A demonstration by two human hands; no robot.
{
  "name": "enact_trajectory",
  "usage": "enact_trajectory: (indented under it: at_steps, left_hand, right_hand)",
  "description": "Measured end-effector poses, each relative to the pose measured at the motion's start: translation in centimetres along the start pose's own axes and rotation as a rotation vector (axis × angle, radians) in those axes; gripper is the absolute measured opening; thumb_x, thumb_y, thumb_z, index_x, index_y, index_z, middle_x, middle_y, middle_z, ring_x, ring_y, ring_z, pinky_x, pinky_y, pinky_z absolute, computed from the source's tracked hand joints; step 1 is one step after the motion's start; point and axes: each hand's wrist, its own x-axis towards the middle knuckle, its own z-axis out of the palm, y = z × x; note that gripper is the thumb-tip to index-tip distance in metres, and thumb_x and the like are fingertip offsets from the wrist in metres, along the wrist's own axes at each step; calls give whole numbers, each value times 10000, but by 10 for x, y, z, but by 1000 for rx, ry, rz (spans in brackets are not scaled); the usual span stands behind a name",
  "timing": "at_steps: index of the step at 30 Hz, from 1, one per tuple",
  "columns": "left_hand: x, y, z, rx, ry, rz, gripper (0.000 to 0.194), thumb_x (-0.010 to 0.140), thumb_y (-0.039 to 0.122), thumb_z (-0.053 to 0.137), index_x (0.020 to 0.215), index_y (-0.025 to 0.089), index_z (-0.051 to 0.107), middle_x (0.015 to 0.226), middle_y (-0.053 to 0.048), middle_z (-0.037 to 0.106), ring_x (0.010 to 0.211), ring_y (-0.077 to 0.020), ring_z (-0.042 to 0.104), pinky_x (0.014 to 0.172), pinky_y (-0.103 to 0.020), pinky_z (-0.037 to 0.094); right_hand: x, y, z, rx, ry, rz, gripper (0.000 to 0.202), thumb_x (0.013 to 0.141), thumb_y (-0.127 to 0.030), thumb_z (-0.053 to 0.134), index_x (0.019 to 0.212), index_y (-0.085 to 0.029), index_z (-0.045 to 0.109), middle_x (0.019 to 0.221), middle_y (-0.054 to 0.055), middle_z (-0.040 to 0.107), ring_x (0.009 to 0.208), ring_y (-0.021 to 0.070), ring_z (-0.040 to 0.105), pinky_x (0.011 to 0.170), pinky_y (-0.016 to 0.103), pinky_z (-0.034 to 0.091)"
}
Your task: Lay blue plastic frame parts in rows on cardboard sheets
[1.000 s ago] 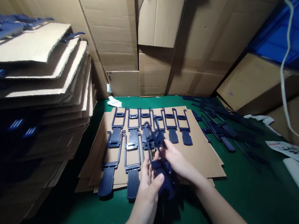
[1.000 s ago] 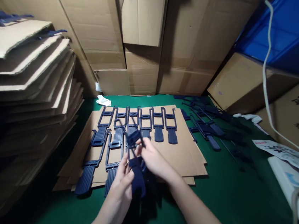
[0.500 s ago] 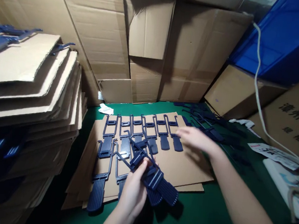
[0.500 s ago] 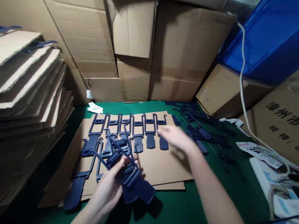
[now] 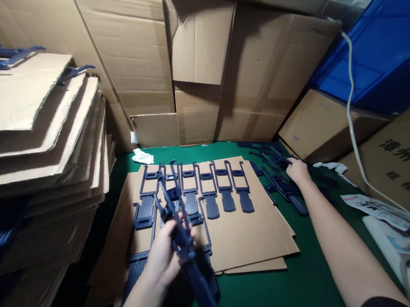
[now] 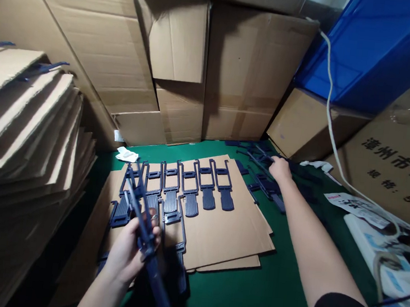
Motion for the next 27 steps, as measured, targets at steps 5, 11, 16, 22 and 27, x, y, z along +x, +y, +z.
enact_trajectory:
  at_steps: [5,11,16,22,27]
  left_hand:
    - [12,-6,-16,3,-307,-36,142,692,227,656,700,151,537,388,88,353,297,-53,347,306,-145,351]
    - [13,-7,-23,56,-541,-29,182,696,295,676,726,152,568,435,71,416,334,-45,382,364,-166,408]
    - [13,-5,-25,39,-575,-50,192,671,293,697,707,154,570,441,68,438,330,-43,384,365,-166,420]
    - [12,-8,-25,46,-552,-48,228,645,316,705,714,145,571,468,58,463,337,-45,391,360,-173,426]
    - [13,-12,-27,25,-514,-59,228,647,312,688,711,138,556,491,55,457,349,-44,389,367,-174,425]
  right_hand:
    - [-12,-10,-6,-39,-148,13,348,795,-354,472,969,-118,657,913,98,645,862,215,593,687,227,442]
    - [-24,-30,18,-165,-312,29,419,625,-446,667,793,-62,672,794,153,636,754,251,606,578,258,446]
    - [-20,-36,22,-243,-325,43,425,627,-377,686,897,-50,656,887,185,622,820,271,604,634,289,463]
    - [-30,-34,19,-286,-320,-13,359,700,-348,606,932,-76,639,923,174,610,841,248,603,639,277,460]
    - [-31,-33,-5,-352,-291,-8,362,752,-353,525,976,-81,606,1033,207,571,925,313,569,657,341,450]
